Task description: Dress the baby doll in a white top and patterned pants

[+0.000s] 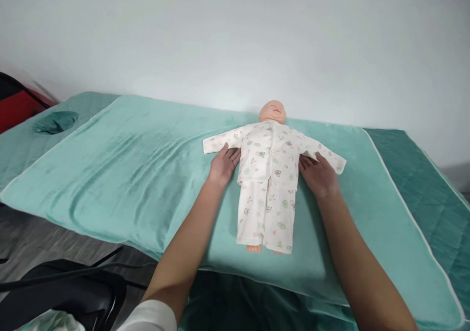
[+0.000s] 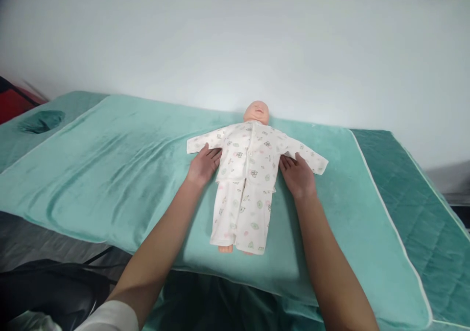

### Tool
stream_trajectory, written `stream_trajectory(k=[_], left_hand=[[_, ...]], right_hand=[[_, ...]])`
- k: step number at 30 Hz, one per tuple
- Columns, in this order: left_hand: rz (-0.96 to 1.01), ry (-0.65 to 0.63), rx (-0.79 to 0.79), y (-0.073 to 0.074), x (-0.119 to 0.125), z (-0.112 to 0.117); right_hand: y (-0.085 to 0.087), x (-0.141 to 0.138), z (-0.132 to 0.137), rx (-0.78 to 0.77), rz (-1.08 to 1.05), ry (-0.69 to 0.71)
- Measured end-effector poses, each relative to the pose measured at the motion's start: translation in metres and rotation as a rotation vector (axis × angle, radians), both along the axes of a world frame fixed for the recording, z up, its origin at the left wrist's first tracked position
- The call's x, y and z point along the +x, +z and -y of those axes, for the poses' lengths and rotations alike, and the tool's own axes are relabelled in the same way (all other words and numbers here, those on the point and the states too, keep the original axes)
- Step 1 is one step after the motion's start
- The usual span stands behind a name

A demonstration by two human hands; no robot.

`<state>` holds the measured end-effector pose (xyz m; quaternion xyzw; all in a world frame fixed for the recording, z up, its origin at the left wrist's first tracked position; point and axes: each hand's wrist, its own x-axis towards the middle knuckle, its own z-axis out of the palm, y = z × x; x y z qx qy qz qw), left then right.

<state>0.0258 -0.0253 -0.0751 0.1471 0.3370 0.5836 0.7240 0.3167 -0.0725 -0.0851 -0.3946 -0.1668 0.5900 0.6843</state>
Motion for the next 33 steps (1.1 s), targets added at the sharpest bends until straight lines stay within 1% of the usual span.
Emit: stream_trajectory(k=[3, 8, 12, 14, 16, 18, 20, 22, 23, 24, 26, 28, 29, 31, 33], left_hand=[[0.068, 0.13, -0.031, -0.001, -0.016, -0.012], [0.135, 0.238, -0.048, -0.004, -0.036, -0.028], [0.14, 0.321, -0.04, -0.008, -0.054, -0.031], [0.12, 0.365, -0.013, -0.011, -0.062, -0.028], [0.057, 0.422, 0.01, -0.015, -0.068, -0.021], [-0.089, 0.481, 0.052, -0.021, -0.071, -0.015], [-0.426, 0.519, 0.113, -0.027, -0.071, -0.011], [-0.781, 0.52, 0.165, -0.032, -0.067, -0.008], [-0.914, 0.513, 0.193, -0.033, -0.065, -0.007], [-0.998, 0.502, 0.225, -0.034, -0.061, -0.004], [-1.08, 0.466, 0.319, -0.034, -0.054, 0.006], [-1.178, 0.389, 0.429, -0.033, -0.046, 0.026], [-1.224, 0.331, 0.478, -0.032, -0.043, 0.041], [-1.254, 0.252, 0.536, -0.031, -0.038, 0.076], [-1.285, 0.165, 0.606, -0.029, -0.035, 0.116]], right_hand=[[0.001, 0.024, 0.001, 0.018, -0.087, -0.081], [0.01, 0.047, 0.013, 0.028, -0.154, -0.191], [0.012, 0.056, 0.028, 0.014, -0.083, -0.243], [0.008, 0.056, 0.039, -0.001, -0.02, -0.287], [0.001, 0.052, 0.054, 0.008, 0.079, -0.352], [-0.006, 0.043, 0.071, 0.039, 0.171, -0.407], [-0.01, 0.03, 0.091, 0.058, 0.235, -0.424], [-0.012, 0.014, 0.111, 0.068, 0.319, -0.4], [-0.012, 0.006, 0.121, 0.071, 0.379, -0.375], [-0.012, -0.002, 0.131, 0.074, 0.447, -0.343], [-0.013, -0.017, 0.151, 0.069, 0.592, -0.265], [-0.015, -0.03, 0.171, 0.048, 0.769, -0.162], [-0.016, -0.036, 0.181, 0.043, 0.872, -0.1], [-0.019, -0.047, 0.2, 0.07, 1.078, 0.024], [-0.021, -0.056, 0.215, 0.156, 1.24, 0.106]])
